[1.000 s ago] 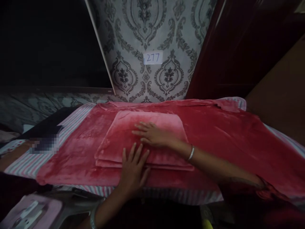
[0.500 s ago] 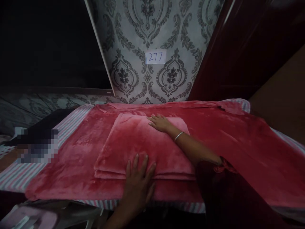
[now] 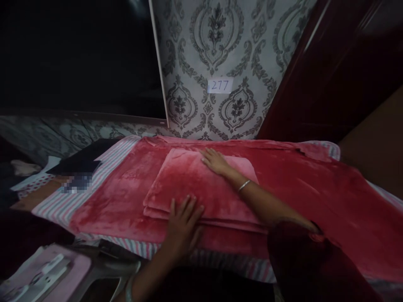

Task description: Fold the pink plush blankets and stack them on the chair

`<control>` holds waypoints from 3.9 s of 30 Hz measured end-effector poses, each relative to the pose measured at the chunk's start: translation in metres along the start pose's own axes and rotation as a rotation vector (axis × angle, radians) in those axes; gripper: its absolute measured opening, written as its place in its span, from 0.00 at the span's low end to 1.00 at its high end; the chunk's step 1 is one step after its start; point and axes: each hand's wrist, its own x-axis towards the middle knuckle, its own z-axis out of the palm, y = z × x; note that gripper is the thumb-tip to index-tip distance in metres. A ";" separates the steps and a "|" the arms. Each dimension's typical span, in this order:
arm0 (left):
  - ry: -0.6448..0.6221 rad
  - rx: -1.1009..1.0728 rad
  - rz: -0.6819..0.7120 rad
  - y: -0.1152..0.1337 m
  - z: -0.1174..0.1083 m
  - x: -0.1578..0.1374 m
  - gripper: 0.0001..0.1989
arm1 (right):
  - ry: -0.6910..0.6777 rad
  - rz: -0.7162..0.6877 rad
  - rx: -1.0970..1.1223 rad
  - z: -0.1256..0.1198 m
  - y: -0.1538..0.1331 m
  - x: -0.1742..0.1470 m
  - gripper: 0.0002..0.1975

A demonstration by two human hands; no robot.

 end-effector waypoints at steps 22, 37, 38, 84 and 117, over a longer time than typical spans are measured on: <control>0.062 0.033 -0.189 -0.028 0.011 -0.035 0.33 | -0.175 -0.104 -0.045 0.039 -0.041 0.085 0.31; 0.039 0.064 -0.182 -0.025 0.001 -0.031 0.30 | 0.036 -0.182 -0.084 0.027 -0.082 0.042 0.30; 0.046 0.054 -0.183 -0.025 -0.003 -0.031 0.28 | 0.010 -0.255 -0.071 0.027 -0.092 0.031 0.30; -0.119 0.144 -0.186 -0.058 -0.050 -0.014 0.22 | -0.108 -0.617 0.099 0.011 -0.068 -0.112 0.27; -0.687 -0.170 -0.014 -0.114 0.133 0.254 0.29 | -0.058 -0.535 0.150 0.030 -0.067 -0.114 0.26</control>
